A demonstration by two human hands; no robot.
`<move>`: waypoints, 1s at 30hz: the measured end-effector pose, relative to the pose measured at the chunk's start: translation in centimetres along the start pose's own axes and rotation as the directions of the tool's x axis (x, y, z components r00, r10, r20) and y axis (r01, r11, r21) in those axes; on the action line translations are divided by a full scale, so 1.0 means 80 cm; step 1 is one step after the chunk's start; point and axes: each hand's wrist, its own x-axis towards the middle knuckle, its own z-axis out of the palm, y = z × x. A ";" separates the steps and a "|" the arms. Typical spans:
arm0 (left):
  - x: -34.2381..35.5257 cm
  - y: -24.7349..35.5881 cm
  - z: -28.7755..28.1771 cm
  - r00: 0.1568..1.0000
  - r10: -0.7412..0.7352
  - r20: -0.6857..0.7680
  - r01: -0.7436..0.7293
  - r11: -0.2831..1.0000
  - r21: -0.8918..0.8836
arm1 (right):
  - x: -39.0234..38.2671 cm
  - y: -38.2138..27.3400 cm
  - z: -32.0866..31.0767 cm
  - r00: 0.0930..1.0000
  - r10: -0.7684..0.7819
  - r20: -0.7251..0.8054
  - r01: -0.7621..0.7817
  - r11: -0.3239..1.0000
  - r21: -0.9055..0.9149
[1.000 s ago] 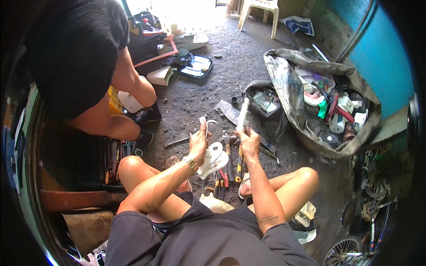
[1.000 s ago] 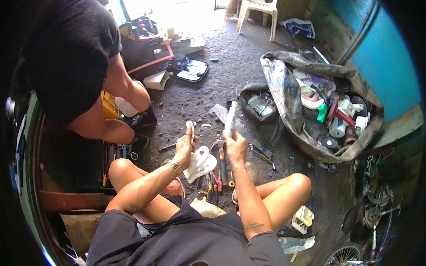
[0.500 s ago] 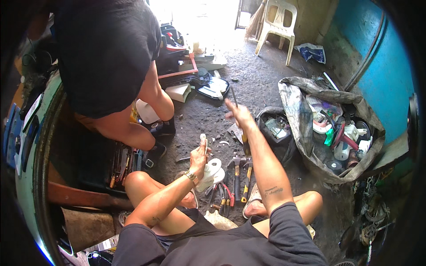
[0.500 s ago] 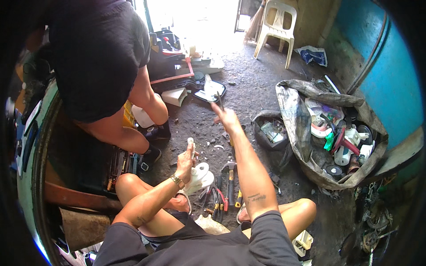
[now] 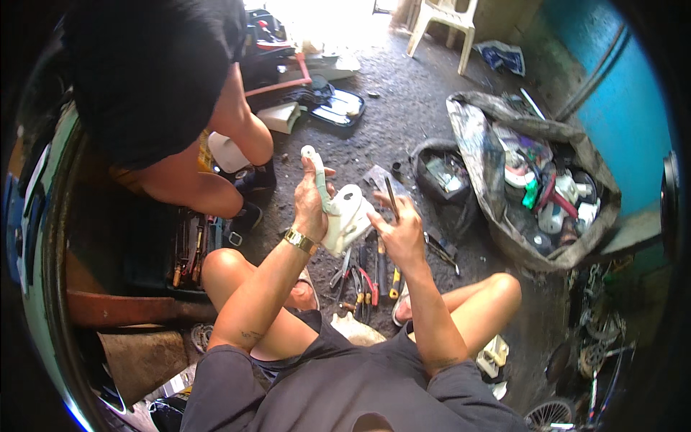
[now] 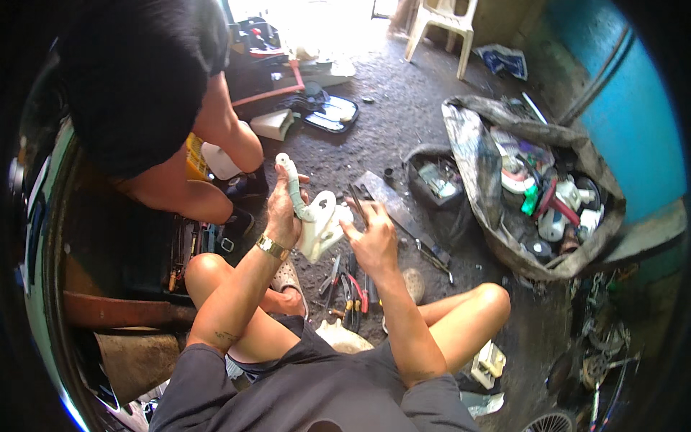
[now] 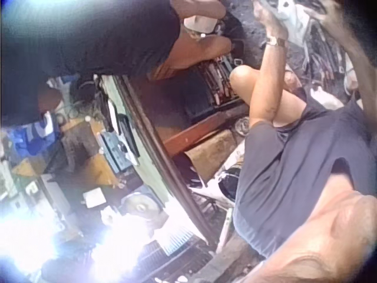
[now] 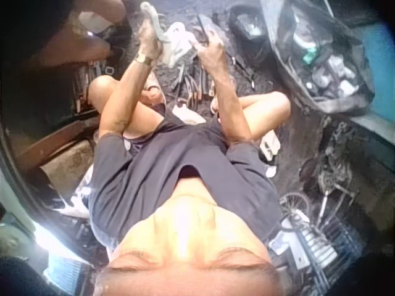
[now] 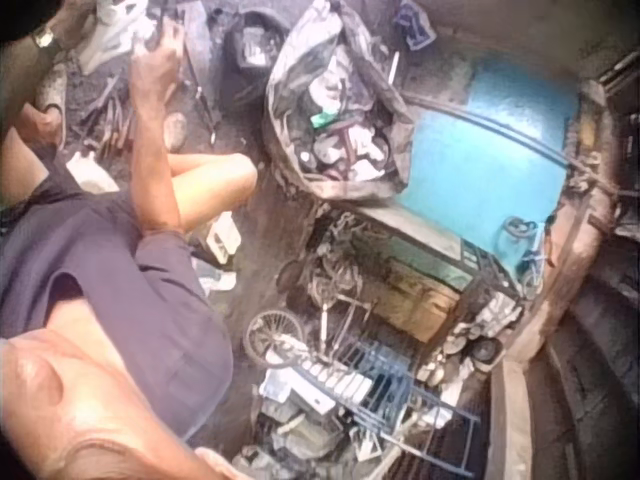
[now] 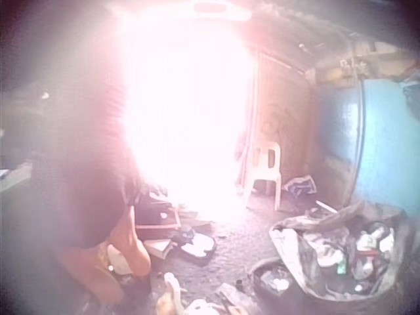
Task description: The person sits on the floor in a cluttered workshop and uses a screwdriver to disassemble and reassemble a white plastic object. They also handle a metal strainer and a green plastic frame, placing them aside. Another person is visible in the background.
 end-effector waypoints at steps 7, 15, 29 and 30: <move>-0.008 -0.030 0.022 0.983 -0.135 0.125 0.143 0.988 -0.060 | 0.008 0.074 0.020 0.914 0.018 0.406 -0.252 0.810 0.530; -0.024 -0.055 0.032 0.947 -0.114 0.301 0.026 0.959 0.282 | 0.005 0.076 -0.017 0.826 0.075 0.559 -0.451 0.684 0.573; -0.005 -0.058 0.011 0.958 -0.273 0.087 0.249 0.944 0.217 | -0.061 0.297 0.077 0.873 0.456 0.171 -0.465 0.885 0.015; -0.001 -0.065 0.003 0.975 -0.210 0.072 0.192 0.960 0.202 | -0.067 0.291 0.087 0.909 0.413 0.057 -0.401 0.904 -0.148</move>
